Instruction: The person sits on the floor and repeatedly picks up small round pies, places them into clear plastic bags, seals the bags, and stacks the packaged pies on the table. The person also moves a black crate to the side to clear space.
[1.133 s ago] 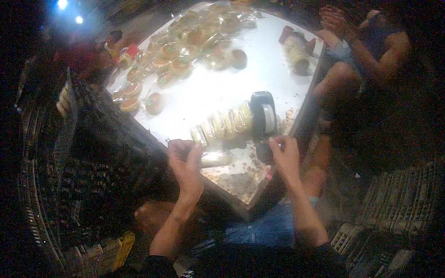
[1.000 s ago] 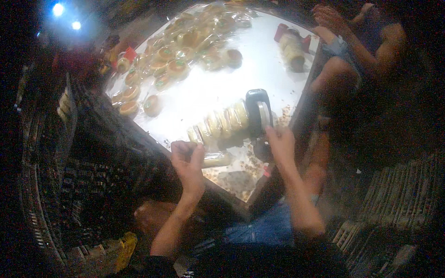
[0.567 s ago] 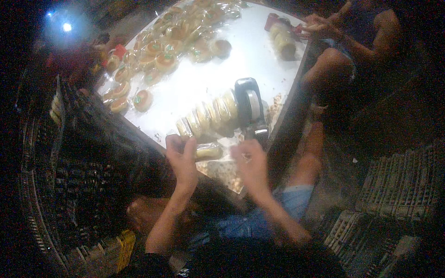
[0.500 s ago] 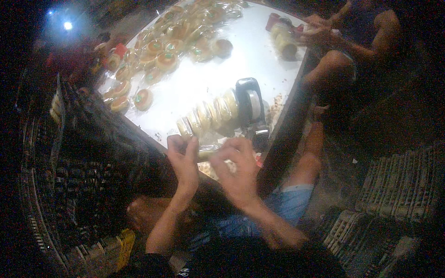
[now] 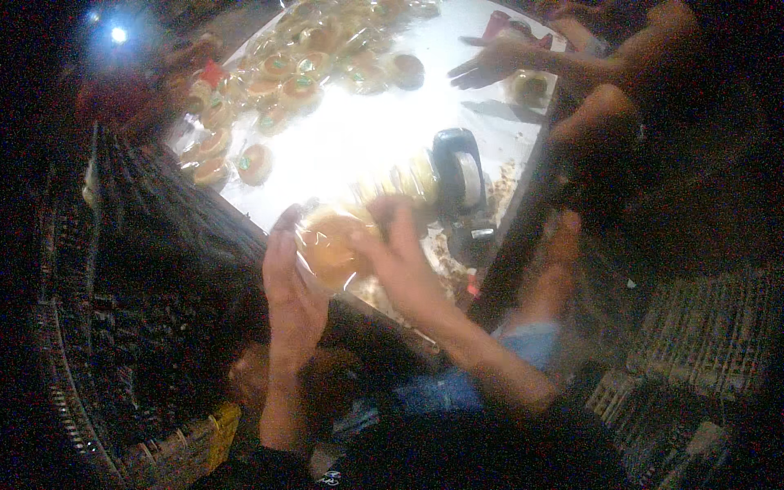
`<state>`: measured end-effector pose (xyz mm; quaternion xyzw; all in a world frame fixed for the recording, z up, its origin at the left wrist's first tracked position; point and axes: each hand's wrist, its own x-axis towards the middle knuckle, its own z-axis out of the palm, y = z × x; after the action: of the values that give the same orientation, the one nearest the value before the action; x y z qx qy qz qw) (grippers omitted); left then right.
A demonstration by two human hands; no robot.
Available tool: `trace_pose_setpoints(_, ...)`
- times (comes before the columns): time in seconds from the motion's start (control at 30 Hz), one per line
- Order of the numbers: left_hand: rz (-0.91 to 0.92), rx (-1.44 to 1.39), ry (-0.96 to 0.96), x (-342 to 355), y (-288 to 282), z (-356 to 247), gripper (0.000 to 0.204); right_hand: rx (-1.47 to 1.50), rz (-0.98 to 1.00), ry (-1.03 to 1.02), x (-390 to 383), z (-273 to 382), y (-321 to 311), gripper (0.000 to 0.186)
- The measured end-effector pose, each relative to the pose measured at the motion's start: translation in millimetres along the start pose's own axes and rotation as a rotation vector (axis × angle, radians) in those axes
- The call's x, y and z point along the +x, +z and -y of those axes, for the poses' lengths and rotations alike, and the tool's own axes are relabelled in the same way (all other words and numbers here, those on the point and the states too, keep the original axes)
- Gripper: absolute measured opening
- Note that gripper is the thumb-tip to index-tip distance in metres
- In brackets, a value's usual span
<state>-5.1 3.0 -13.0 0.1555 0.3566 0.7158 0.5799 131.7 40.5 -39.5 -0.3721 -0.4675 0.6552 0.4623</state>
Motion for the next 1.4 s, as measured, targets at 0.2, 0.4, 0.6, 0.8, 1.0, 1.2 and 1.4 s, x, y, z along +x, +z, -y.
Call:
trace_pose_setpoints(0.2, -0.148, 0.696, 0.204, 43.4, -44.3, -0.3, 0.047, -0.638, 0.031, -0.284, 95.1, -1.0, -14.1, 0.028)
trace_pose_setpoints(0.4, -0.018, 0.874, -0.082, 54.3, -60.8, 17.6, 0.067, -0.943, 0.186, -0.336, 208.8, -21.8, -17.6, 0.035)
trace_pose_setpoints(0.6, -0.216, 0.436, 0.019, 44.6, -51.5, -11.0, 0.069, -1.399, 0.238, -0.534, 265.2, -95.4, 86.9, 0.037)
trace_pose_setpoints(0.8, -0.26, 0.791, 0.205, 53.5, -48.8, -19.2, 0.07, -1.267, 0.314, -0.491, 267.6, -64.7, 115.2, 0.012)
trace_pose_setpoints(1.0, -0.374, 1.506, 0.566, 52.3, -33.1, -21.3, 0.108, -1.045, 0.492, -0.98, 139.1, 35.9, 43.1, 0.016)
trace_pose_setpoints(1.2, 0.138, 0.684, 0.311, 28.6, -4.1, 3.1, 0.09, -0.472, -0.048, -0.553, 19.8, 20.2, 8.3, 0.078)
trace_pose_setpoints(1.4, -0.029, 0.556, 0.271, 17.2, -2.2, 29.6, 0.043, -0.337, -0.123, -0.363, -29.9, 7.4, -12.0, 0.042)
